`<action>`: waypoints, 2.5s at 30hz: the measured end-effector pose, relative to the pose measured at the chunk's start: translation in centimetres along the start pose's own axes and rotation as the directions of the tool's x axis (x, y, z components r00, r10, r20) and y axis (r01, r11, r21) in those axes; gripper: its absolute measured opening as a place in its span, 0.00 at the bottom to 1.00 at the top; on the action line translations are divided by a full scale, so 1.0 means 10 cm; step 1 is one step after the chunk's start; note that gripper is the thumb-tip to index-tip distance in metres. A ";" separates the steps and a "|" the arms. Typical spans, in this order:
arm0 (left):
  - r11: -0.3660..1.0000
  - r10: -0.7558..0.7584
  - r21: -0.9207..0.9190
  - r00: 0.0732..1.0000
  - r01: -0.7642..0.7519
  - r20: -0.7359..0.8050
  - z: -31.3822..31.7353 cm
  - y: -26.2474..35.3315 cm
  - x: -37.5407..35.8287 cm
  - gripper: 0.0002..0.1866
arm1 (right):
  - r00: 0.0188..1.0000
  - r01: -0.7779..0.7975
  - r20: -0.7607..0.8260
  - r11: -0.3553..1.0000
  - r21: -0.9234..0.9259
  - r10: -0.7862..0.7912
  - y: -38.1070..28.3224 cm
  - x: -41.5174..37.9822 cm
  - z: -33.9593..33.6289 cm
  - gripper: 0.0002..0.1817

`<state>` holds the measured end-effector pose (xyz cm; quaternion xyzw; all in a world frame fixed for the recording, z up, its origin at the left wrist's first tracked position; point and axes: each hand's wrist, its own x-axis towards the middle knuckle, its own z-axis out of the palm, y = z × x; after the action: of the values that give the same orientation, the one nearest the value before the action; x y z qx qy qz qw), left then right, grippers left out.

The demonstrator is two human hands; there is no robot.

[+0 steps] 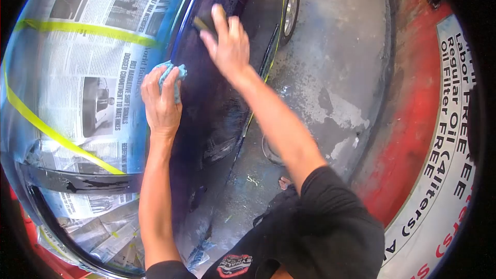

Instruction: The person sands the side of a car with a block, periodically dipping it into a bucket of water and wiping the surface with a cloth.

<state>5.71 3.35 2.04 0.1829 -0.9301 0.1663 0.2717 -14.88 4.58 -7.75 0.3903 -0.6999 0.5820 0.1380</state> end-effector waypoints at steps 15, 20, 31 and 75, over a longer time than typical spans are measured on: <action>0.998 0.007 0.055 0.998 -0.010 0.056 0.02 0.00 -0.01 0.25 | 0.992 -0.126 -0.022 0.992 -0.028 0.126 0.48 0.88 0.20 0.41; 0.999 0.010 0.044 0.999 -0.011 0.036 0.02 0.00 0.00 0.26 | 0.968 -0.239 -0.068 0.970 0.050 0.242 0.02 0.30 0.09 0.41; 0.998 0.010 0.061 0.999 -0.013 0.046 0.04 0.01 0.00 0.25 | 0.946 -0.310 -0.086 0.949 0.049 0.313 0.17 0.44 0.16 0.40; 0.986 0.060 0.150 0.995 -0.072 0.084 0.07 0.03 0.02 0.25 | 0.990 -0.123 -0.037 0.955 0.268 0.138 -0.16 -1.51 -0.08 0.44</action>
<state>5.08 3.25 1.56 0.1787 -0.9302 0.2386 0.2141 -4.03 11.10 -16.24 0.3418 -0.6357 0.6890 0.0653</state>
